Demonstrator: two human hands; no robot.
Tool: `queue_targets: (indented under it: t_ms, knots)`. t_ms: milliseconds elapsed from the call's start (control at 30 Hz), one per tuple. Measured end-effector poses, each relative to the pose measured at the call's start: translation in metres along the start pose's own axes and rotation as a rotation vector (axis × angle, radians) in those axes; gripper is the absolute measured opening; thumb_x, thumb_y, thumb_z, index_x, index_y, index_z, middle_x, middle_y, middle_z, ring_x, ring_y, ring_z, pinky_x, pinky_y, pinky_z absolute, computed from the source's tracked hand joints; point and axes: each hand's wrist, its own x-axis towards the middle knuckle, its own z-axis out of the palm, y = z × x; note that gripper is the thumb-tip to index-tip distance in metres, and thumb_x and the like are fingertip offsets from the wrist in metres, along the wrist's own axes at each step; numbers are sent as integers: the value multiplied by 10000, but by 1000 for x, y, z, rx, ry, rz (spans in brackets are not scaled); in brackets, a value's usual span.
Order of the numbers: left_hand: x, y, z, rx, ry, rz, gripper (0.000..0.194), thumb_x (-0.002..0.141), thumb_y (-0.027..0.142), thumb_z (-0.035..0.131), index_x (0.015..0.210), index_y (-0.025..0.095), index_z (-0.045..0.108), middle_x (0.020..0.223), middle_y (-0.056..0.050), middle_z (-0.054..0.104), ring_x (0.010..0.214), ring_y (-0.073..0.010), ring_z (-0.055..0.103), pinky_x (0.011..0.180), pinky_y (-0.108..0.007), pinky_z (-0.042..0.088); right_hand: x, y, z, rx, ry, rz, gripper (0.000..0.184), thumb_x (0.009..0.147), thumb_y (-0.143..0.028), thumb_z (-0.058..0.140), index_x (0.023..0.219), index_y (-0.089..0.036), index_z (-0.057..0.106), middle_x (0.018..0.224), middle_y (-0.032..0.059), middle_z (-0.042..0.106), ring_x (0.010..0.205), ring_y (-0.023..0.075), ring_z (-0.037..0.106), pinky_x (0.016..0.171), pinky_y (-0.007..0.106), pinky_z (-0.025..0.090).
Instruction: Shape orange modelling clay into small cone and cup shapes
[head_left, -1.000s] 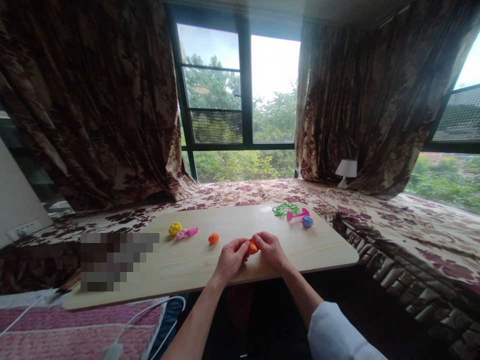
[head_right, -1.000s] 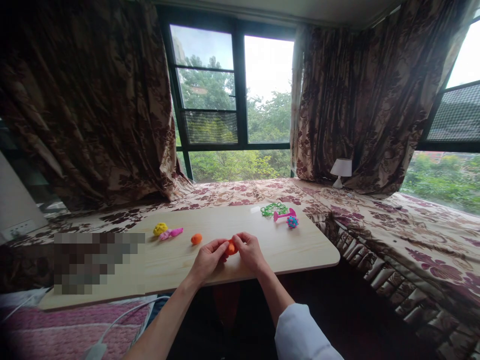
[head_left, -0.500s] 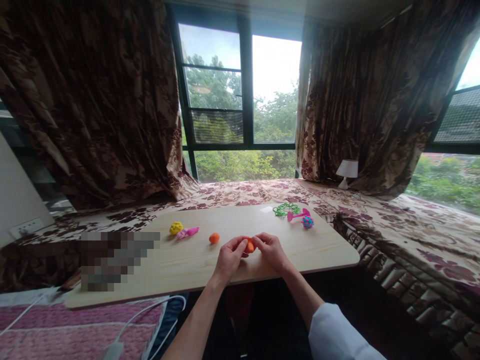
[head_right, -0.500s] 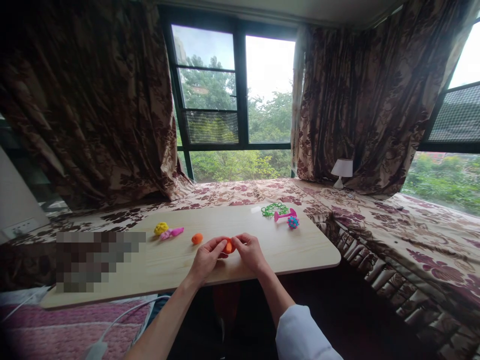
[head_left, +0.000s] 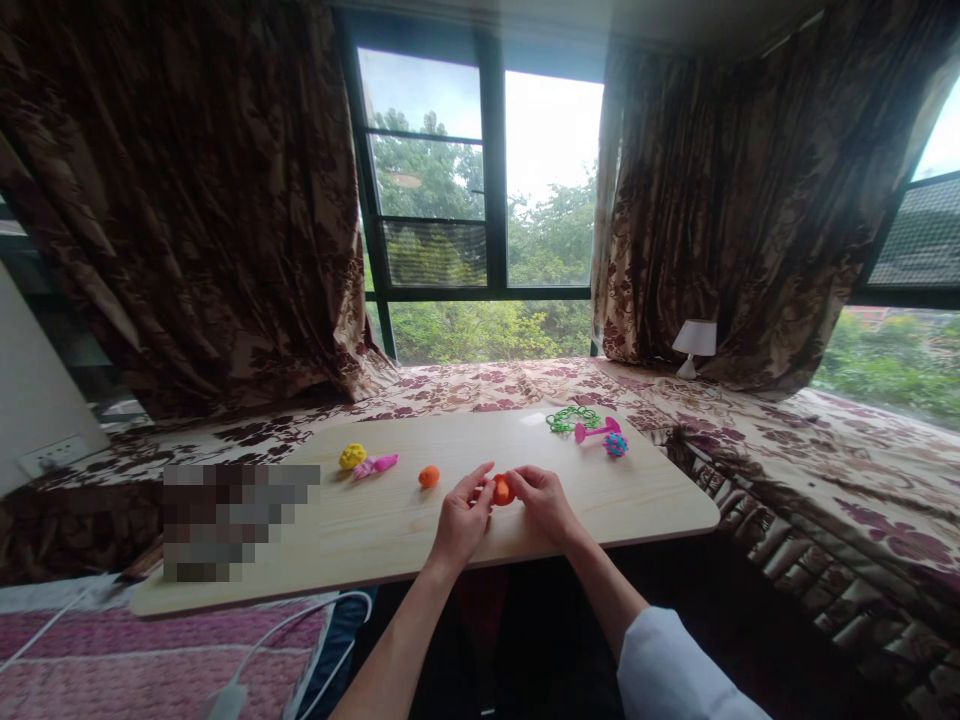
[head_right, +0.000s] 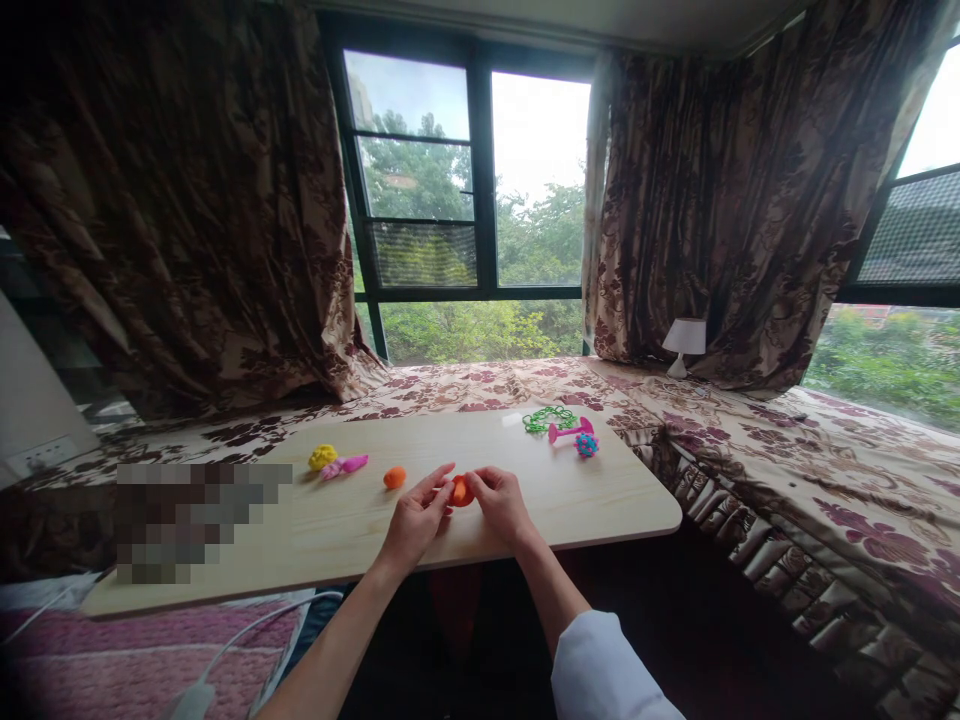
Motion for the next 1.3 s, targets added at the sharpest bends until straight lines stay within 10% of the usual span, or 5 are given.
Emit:
queue_targets:
  t_ms: [467,1300]
  knots:
    - [0,5,-5,-14,-22,-14,317,731,431,509,757,158,669,605,-12,615,575,-125,533,565,-230,415,-1,-1,0,-66,-44,-55,242,778,-339,511,716,-146,643,683,31,621,640,137,554,600,236,439]
    - [3,-2,-7,-77,35,-81,337,687,405,552,872,143,657,648,-17,641,484,-94,507,479,-221,429,1,0,1,-44,-74,12,366,846,-395,386,1004,-183,639,776,32,611,644,126,535,577,230,437]
